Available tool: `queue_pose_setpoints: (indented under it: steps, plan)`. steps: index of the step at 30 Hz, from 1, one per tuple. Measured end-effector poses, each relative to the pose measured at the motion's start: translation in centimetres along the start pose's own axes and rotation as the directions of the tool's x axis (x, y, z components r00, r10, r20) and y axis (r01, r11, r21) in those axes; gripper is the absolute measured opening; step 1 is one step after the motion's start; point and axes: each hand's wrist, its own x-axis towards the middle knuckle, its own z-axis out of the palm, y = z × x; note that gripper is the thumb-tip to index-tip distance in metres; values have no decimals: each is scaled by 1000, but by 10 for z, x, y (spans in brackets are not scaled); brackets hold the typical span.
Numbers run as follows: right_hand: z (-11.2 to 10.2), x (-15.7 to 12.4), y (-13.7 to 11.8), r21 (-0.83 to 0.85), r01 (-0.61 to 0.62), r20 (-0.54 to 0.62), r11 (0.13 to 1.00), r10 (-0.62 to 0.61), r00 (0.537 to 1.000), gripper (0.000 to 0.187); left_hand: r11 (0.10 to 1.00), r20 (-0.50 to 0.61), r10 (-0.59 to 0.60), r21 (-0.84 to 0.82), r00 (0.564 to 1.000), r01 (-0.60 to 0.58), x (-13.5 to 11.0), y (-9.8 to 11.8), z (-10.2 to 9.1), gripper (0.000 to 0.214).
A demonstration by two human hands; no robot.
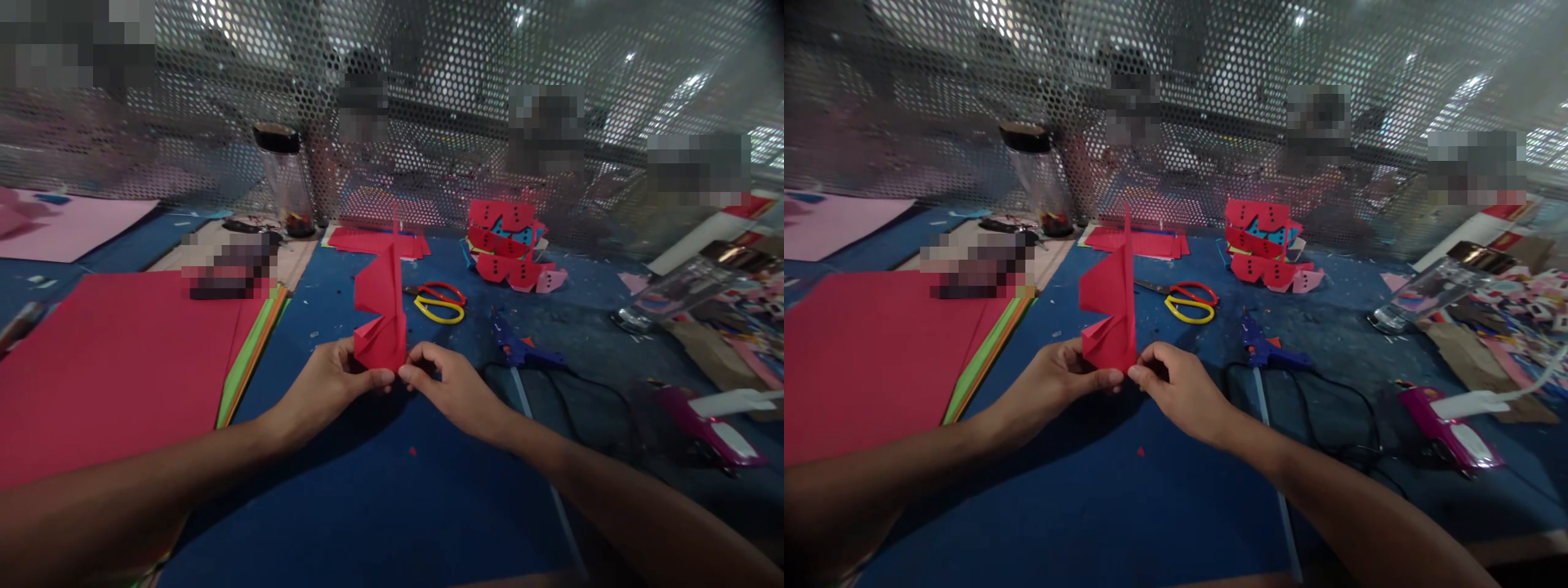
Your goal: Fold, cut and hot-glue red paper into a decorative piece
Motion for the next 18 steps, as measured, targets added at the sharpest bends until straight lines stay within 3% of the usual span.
queue_pose_setpoints:
  steps: [11, 18]
  plan:
    - [1, -1, 1, -112, 39, -33, 993, -42, 999, 19, 996, -8, -13, 85, 1000, 14, -4, 6, 2, 28]
    - [0, -3, -8, -86, 33, -29, 996, -36, 999, 18, 990, 9, -17, 138, 1000, 16, -3, 5, 1, 29]
